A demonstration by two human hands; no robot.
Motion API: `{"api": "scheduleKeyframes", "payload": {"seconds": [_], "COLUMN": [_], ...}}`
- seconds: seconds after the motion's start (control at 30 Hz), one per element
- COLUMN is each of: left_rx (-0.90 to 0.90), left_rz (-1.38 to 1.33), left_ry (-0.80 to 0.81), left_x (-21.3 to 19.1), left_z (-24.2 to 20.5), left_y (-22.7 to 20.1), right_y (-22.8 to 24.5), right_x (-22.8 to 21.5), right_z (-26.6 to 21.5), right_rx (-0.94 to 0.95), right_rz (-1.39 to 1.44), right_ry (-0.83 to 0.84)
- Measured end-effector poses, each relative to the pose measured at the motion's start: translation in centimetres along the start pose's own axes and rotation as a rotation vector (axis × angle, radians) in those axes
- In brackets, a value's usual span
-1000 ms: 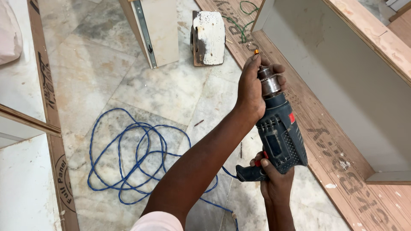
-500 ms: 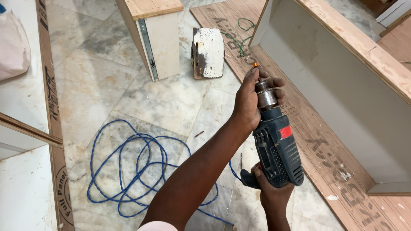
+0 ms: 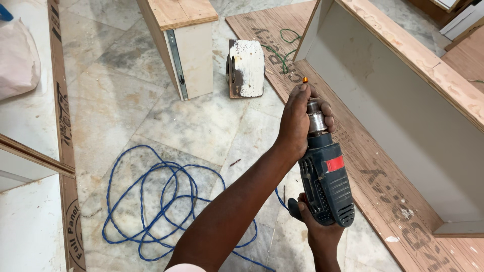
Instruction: The person inserts a drill bit into a corded power drill, tightens the chuck, and then drills a hole into a wooden board placed on the floor. The person is sitting on the floor during the process.
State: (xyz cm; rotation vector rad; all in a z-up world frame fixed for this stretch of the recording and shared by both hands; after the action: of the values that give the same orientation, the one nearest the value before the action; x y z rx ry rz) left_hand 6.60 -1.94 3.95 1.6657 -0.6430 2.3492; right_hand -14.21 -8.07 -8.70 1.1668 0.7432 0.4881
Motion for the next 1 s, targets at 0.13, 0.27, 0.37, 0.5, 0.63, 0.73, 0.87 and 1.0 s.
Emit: {"api": "scheduleKeyframes", "payload": {"seconds": [0.13,0.27,0.37,0.5,0.63,0.73,0.87,1.0], "left_rx": [0.045,0.039,0.034,0.076,0.063,0.035,0.038,0.007], "left_rz": [-0.023,-0.06,-0.034,0.029,-0.005,-0.067,-0.101,-0.105], "left_ry": [0.045,0.079,0.077,0.09,0.122,0.167,0.225,0.216], "left_x": [0.9,1.5,1.8,2.0,2.1,2.6,3.5,4.2], "left_z": [-0.3,-0.9,-1.1,-1.3,-1.4,-1.6,-2.2,-2.6], "left_y": [-0.3,0.1,0.5,0.9,0.9,0.9,0.7,0.8], "right_y": [-1.0,-1.5,-1.9,-2.8,-3.1,-3.3,-3.7,-4.2], "right_x": [0.3,0.4,0.5,0.4,0.1,0.2,0.2,0.2], "right_z": [0.2,0.7,1.0,1.2,1.3,1.3,1.4,1.7], "right_rx": [0.101,0.044,0.003,0.012,0.009,0.013,0.016,0.034], "right_rz": [0.071,0.209,0.36,0.393,0.359,0.366,0.413,0.432], "right_ry": [0.014,0.056,0.094,0.103,0.107,0.128,0.164,0.195]}}
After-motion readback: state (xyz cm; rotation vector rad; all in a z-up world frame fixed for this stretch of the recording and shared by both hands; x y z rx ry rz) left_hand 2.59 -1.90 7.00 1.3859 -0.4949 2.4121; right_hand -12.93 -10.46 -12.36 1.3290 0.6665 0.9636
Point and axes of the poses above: each hand's wrist, its own z-axis towards the middle knuckle, its own x-axis out of the palm, y = z × x, the point moved 7 cm from there along z, towards the middle knuckle, and after that the axes turned 15 degrees about -z, right-handed, at the moved point
